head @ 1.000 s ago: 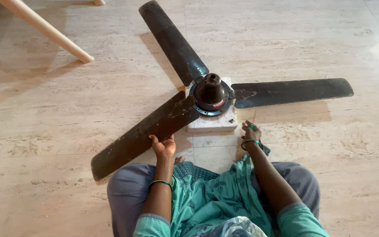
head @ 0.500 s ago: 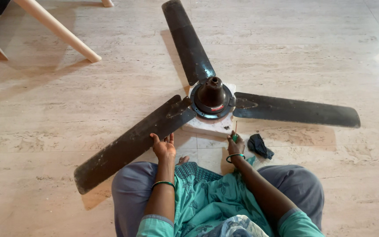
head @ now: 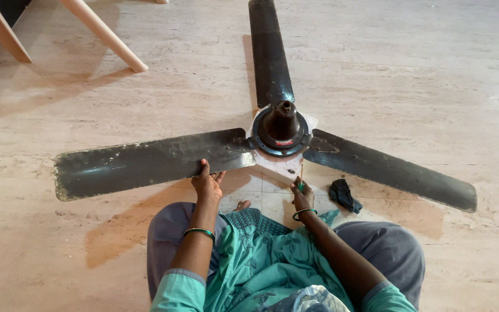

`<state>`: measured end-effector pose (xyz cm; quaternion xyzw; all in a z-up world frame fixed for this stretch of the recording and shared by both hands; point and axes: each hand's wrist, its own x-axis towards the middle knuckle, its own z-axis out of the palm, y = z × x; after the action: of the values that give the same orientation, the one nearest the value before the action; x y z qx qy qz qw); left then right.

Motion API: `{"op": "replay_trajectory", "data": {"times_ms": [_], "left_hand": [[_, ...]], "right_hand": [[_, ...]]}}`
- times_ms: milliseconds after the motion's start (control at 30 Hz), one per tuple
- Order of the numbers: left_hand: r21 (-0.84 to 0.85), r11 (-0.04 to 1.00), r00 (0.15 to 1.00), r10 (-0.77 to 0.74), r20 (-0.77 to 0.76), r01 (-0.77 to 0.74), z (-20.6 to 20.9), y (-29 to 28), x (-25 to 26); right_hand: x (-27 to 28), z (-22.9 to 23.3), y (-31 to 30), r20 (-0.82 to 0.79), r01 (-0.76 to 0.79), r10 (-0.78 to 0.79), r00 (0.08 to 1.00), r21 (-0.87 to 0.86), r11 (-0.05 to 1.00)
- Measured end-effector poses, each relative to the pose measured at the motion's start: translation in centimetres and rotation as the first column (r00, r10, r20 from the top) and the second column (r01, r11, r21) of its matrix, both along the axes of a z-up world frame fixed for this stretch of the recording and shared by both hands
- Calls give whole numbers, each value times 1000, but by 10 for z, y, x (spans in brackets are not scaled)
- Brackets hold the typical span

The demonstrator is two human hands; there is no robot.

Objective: The person sits on the floor and attaches three fan blades to a ceiling fan motor housing using a screwdriver. They position each blade, insert screws, and tighten them to secure the blades to the central hub.

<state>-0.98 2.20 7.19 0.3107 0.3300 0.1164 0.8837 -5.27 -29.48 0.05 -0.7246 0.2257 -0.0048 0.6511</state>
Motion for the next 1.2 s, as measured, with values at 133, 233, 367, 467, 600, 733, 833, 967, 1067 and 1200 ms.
{"op": "replay_trajectory", "data": {"times_ms": [133, 233, 367, 467, 600, 733, 833, 967, 1067, 1200], "left_hand": [[-68, 996, 997, -64, -41, 61, -1, 20, 3], [-96, 987, 991, -129, 16, 130, -3, 31, 5], [-156, 983, 995, -100, 19, 102, -10, 24, 2], [-173, 984, 997, -55, -51, 46, -15, 23, 6], [-130, 991, 1000, -17, -12, 15, -24, 34, 11], [-72, 997, 999, 17, -31, -19, -37, 36, 19], [-43, 999, 999, 24, -44, -26, -45, 37, 25], [-82, 996, 999, 20, -39, -24, -50, 40, 32], [-93, 996, 1000, 14, -23, -16, -56, 38, 32], [-81, 996, 998, 20, -64, -25, -62, 36, 33]], "right_hand": [[0, 2, -5, 36, -26, 25, 999, 13, 1000], [-5, 2, -8, 75, -64, 59, 995, 73, 995], [-8, 5, -15, 114, -171, 157, 981, 126, 977], [-7, 7, -11, 131, -218, 198, 972, 171, 961], [-9, 7, -4, 105, -278, 261, 959, 195, 941], [-13, 6, -2, 101, -376, 364, 926, 166, 912], [-12, 4, 0, 111, -417, 403, 908, 166, 894], [-9, 2, 0, 119, -422, 406, 906, 189, 887], [-8, 0, -2, 133, -435, 416, 900, 198, 878], [-8, -1, -2, 136, -435, 416, 899, 184, 882]]}}
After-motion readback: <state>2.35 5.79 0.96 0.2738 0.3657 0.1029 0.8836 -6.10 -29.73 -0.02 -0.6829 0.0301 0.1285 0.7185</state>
